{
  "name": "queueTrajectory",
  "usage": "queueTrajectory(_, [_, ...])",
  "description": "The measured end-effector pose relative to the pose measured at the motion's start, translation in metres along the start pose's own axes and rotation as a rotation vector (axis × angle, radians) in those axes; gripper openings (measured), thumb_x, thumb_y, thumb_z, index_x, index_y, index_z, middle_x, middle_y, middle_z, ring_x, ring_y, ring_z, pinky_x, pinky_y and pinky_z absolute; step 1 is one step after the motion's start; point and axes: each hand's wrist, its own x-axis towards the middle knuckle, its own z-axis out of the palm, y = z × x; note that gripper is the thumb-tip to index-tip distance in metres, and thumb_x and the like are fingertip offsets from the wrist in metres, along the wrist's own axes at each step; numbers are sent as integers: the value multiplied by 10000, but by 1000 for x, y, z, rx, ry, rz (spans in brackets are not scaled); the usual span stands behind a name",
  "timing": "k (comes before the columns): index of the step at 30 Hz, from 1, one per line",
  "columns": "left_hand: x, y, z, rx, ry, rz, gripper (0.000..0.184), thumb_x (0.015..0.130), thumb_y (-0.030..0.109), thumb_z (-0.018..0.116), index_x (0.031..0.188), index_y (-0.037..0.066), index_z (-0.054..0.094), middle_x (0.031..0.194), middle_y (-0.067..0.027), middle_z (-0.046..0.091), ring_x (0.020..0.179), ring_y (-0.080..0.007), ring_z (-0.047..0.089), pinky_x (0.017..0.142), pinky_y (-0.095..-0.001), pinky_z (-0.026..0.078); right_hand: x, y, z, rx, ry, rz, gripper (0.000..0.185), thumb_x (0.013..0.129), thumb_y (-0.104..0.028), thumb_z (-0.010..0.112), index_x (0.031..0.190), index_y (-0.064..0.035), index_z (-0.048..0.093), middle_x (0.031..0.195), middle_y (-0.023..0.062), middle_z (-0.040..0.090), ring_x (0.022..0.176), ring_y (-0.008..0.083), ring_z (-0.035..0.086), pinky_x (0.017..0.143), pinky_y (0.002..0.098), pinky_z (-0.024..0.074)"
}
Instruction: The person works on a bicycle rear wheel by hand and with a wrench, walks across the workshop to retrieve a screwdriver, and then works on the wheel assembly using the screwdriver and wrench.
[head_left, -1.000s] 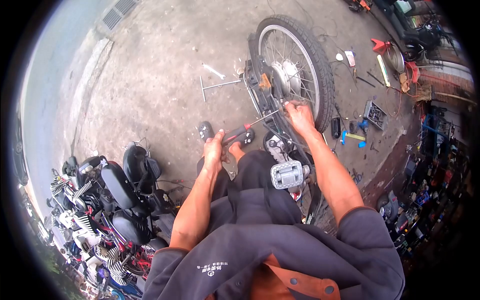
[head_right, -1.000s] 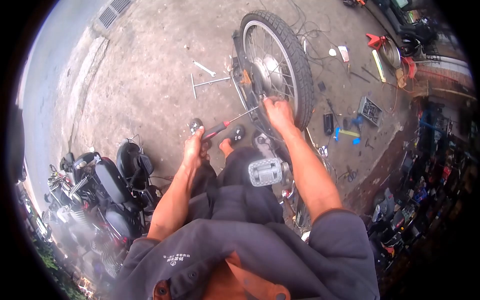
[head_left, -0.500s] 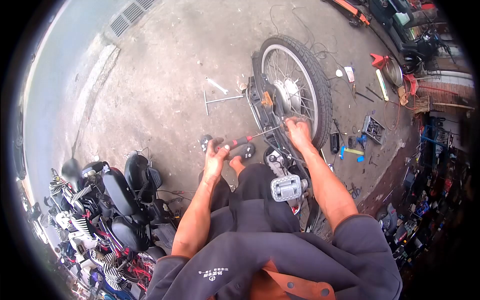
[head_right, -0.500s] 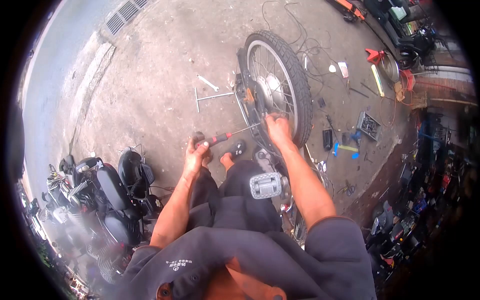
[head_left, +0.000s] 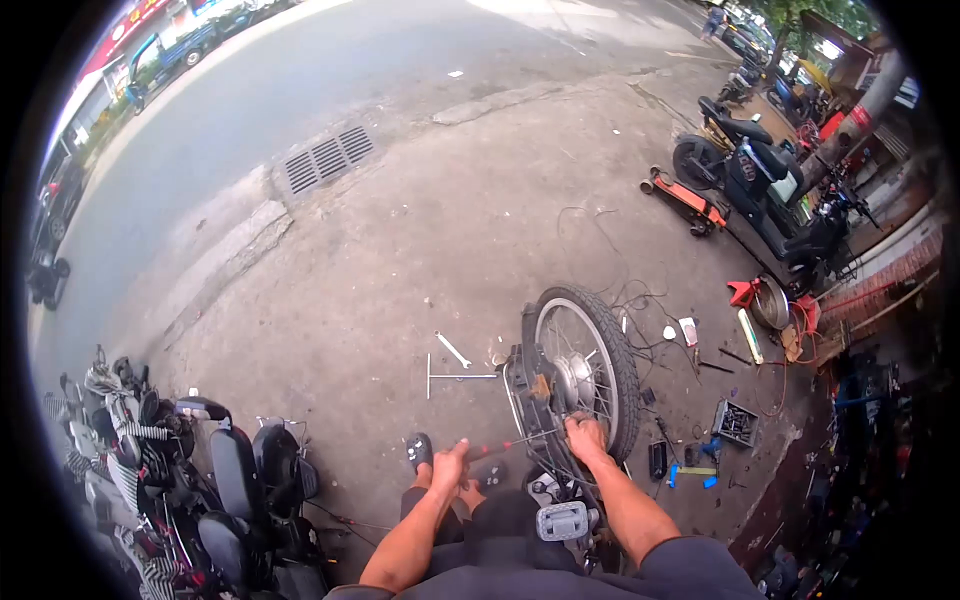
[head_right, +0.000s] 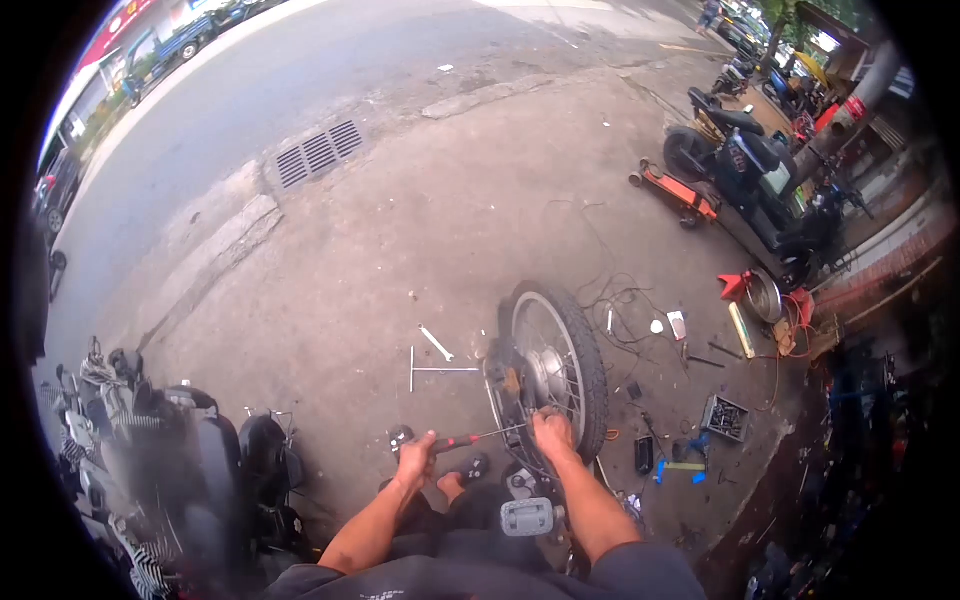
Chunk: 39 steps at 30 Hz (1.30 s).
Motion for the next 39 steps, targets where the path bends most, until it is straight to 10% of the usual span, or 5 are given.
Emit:
queueTrajectory(3, [27, -37, -14, 20, -36, -145, 543, 878, 509, 623, 751, -14, 555, 563, -58, 477, 395, -199, 443, 343, -381, 384, 41, 72, 44, 134, 34, -178, 264, 861, -240, 546, 855, -2, 660, 702, 130, 651, 622, 242, 622, 598, 365, 481])
queueTrajectory(6, [38, -53, -11, -81, -60, 161, 618, 863, 393, 664, 1225, -48, 428, 967, -168, 591, 622, -176, 547, 504, -363, 477, 64, 98, 48, 209, 42, -375, 234, 865, -217, 547, 858, 2, 632, 718, 116, 611, 527, 199, 573, 450, 335, 441])
queueTrajectory(8, [28, -47, -8, -59, -7, 272, 601, 859, 372, 661, 1244, -31, 435, 1035, -173, 608, 611, -174, 528, 535, -362, 484, 63, 90, 42, 276, -55, -163, 289, 851, -193, 523, 828, 78, 619, 789, 199, 628, 758, 314, 592, 712, 418, 437])
queueTrajectory(14, [5, -9, -15, 147, -2, -104, 543, 856, 389, 631, 1174, -41, 531, 877, -185, 645, 630, -229, 606, 500, -369, 471, 36, 46, 21, 382, -135, -108, 230, 884, -189, 524, 824, 21, 597, 739, 104, 597, 598, 203, 559, 541, 338, 438])
queueTrajectory(39, [64, -76, 1, 41, 15, 507, 468, 879, 363, 593, 1130, -30, 550, 936, -231, 648, 926, -365, 664, 704, -451, 528, 39, 38, 15, 456, -210, 71, 275, 872, -213, 528, 979, 26, 611, 861, 122, 617, 612, 243, 638, 430, 288, 465])
